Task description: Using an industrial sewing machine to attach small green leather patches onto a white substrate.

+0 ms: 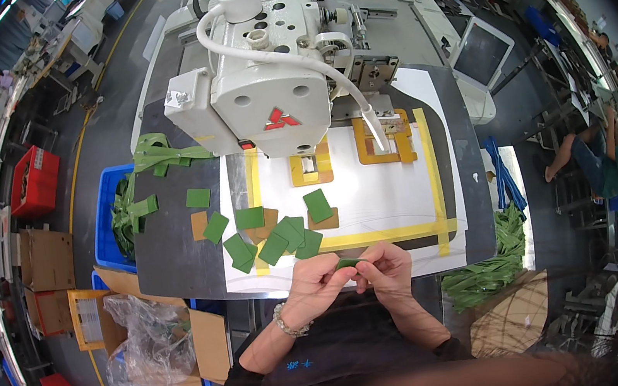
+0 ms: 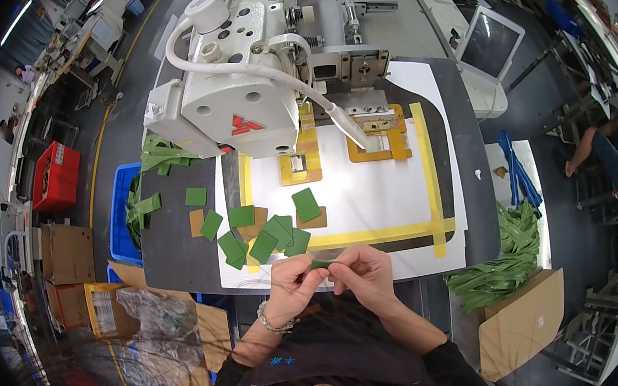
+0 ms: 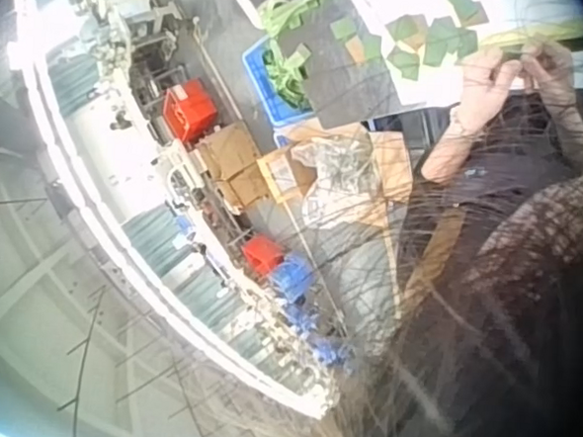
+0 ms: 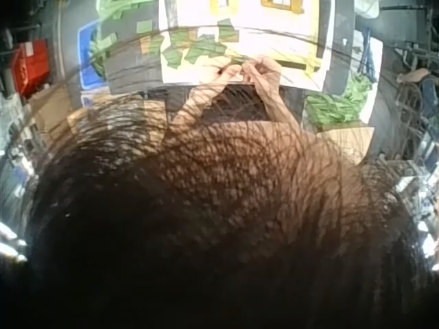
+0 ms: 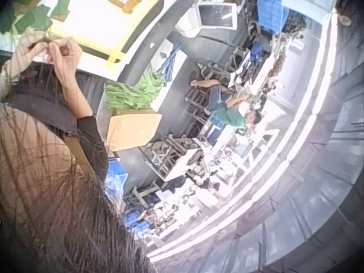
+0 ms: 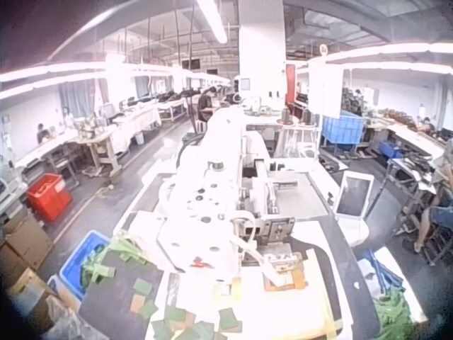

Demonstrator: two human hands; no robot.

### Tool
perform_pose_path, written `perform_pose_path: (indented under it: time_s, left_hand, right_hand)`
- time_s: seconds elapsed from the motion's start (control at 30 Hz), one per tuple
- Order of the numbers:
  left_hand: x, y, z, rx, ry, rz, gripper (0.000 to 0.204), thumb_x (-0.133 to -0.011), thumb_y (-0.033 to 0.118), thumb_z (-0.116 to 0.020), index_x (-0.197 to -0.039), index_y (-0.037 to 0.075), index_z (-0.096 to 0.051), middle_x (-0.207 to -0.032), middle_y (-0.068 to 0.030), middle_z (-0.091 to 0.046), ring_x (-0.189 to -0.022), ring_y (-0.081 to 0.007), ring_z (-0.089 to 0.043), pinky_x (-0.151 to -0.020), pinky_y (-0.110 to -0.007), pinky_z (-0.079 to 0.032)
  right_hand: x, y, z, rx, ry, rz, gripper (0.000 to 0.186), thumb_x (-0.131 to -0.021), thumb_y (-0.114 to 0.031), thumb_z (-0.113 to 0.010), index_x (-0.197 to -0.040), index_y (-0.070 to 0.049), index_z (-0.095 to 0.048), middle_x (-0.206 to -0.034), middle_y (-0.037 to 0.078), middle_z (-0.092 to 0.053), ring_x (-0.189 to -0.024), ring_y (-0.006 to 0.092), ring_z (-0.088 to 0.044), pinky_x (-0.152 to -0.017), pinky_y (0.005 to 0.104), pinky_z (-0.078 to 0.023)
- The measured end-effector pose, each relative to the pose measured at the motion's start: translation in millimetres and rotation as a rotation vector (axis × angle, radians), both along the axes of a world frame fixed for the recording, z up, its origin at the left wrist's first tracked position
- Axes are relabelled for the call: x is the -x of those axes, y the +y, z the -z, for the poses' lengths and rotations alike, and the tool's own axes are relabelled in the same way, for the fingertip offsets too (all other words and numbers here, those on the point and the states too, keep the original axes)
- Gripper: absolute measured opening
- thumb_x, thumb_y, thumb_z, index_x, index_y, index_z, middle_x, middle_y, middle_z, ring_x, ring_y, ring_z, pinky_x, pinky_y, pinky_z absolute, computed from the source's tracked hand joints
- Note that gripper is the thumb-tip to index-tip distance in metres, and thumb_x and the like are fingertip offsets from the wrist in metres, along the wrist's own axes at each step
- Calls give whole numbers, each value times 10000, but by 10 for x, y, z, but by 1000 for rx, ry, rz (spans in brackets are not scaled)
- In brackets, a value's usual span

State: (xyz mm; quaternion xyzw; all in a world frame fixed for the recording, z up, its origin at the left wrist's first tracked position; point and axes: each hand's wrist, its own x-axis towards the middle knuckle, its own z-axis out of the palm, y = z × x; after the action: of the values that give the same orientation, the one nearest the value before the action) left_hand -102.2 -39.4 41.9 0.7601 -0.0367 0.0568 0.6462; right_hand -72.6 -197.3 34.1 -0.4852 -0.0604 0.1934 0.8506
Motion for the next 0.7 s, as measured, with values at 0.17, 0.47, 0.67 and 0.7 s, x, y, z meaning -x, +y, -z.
perform_pose_path:
  time_s: [0.17,0.47,0.67,0.7]
  left_hand:
    - [6,17,14,-34,-19,-1,327,-858,179,-692,-626,30,-515,-534,-35,-389,-476,-138,-354,-440,-299,-301]
    - [-36,117,-47,-103,-37,10,422,-856,228,-695,-593,42,-423,-517,-65,-363,-469,-207,-364,-450,-336,-302]
    - [-172,416,-187,-221,-66,324,428,-832,189,-699,-583,40,-384,-538,-94,-346,-467,-255,-335,-456,-364,-274]
    - [-191,479,-209,-278,-38,416,428,-838,197,-694,-593,32,-383,-541,-99,-356,-473,-265,-344,-458,-363,-283]
  right_hand:
    - [17,14,3,-14,-5,1,46,-891,22,-615,-858,29,-582,-776,102,-643,-605,104,-609,-529,216,-502]
    - [18,28,20,91,-2,5,92,-899,-32,-626,-853,12,-559,-757,105,-630,-559,120,-602,-509,248,-524]
    - [-324,-116,-162,495,-382,-516,94,-839,-60,-679,-820,-7,-603,-632,6,-560,-562,56,-494,-512,223,-399]
    - [-382,-94,-259,495,-382,-515,94,-839,-60,-679,-820,-7,-603,-632,6,-560,-562,56,-494,-512,223,-399]
